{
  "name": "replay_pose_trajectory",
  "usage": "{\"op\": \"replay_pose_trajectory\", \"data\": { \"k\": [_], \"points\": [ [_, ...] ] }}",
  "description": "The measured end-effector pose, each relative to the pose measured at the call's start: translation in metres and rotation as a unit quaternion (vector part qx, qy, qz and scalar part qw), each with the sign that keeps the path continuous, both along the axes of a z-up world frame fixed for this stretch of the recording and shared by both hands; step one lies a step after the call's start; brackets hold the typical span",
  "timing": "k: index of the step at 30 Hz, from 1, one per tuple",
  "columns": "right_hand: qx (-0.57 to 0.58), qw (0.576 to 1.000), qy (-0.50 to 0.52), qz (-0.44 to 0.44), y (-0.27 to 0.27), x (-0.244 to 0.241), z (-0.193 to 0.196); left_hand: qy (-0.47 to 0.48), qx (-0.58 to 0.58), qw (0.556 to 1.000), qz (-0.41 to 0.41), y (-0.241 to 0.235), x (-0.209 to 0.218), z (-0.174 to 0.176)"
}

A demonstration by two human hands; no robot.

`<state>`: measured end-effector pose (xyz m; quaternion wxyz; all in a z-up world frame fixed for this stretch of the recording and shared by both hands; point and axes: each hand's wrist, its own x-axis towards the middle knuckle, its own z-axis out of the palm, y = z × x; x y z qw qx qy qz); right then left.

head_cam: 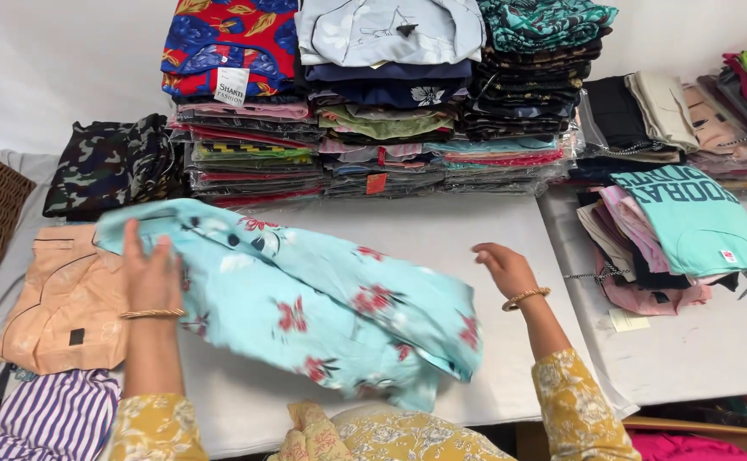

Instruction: The person folds a peach-colored floral top and a light blue floral top on a white table. They smooth out the fabric, fold the sleeves and sides, and then fold the garments into compact rectangles before placing them on a stack.

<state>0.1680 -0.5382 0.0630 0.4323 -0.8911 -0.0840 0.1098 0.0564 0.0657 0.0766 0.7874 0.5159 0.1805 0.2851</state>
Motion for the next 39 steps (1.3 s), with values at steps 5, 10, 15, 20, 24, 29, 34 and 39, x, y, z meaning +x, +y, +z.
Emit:
{"op": "replay_pose_trajectory", "data": {
  "k": [5,10,15,20,24,29,34,39],
  "points": [
    [0.036,0.992,0.022,-0.116,-0.014,-0.037,-0.069,0.197,0.281,0.936,-0.076,-0.047,-0.023,-0.078],
    [-0.118,0.977,-0.123,0.13,0.008,-0.098,-0.163,0.295,0.194,0.909,-0.222,-0.094,-0.055,-0.248],
    [-0.177,0.98,0.052,0.07,0.041,-0.097,-0.177,0.271,0.485,0.694,-0.457,-0.207,-0.099,-0.212],
    [0.241,0.922,0.295,0.064,0.024,-0.044,-0.161,0.186,0.693,0.538,-0.443,-0.235,-0.087,-0.217],
    [0.445,0.867,0.16,-0.16,0.03,-0.017,-0.078,0.141,0.589,0.713,-0.354,-0.237,-0.059,-0.234],
    [0.516,0.809,0.076,-0.273,0.032,-0.027,-0.087,0.144,0.221,0.955,-0.138,-0.173,-0.032,-0.205],
    [0.419,0.842,0.313,-0.134,0.064,-0.07,-0.219,0.186,-0.176,0.964,0.076,-0.114,-0.048,-0.18],
    [0.272,0.895,0.353,0.026,0.144,-0.124,-0.168,0.108,-0.302,0.947,0.004,-0.129,-0.058,-0.182]
  ]
}}
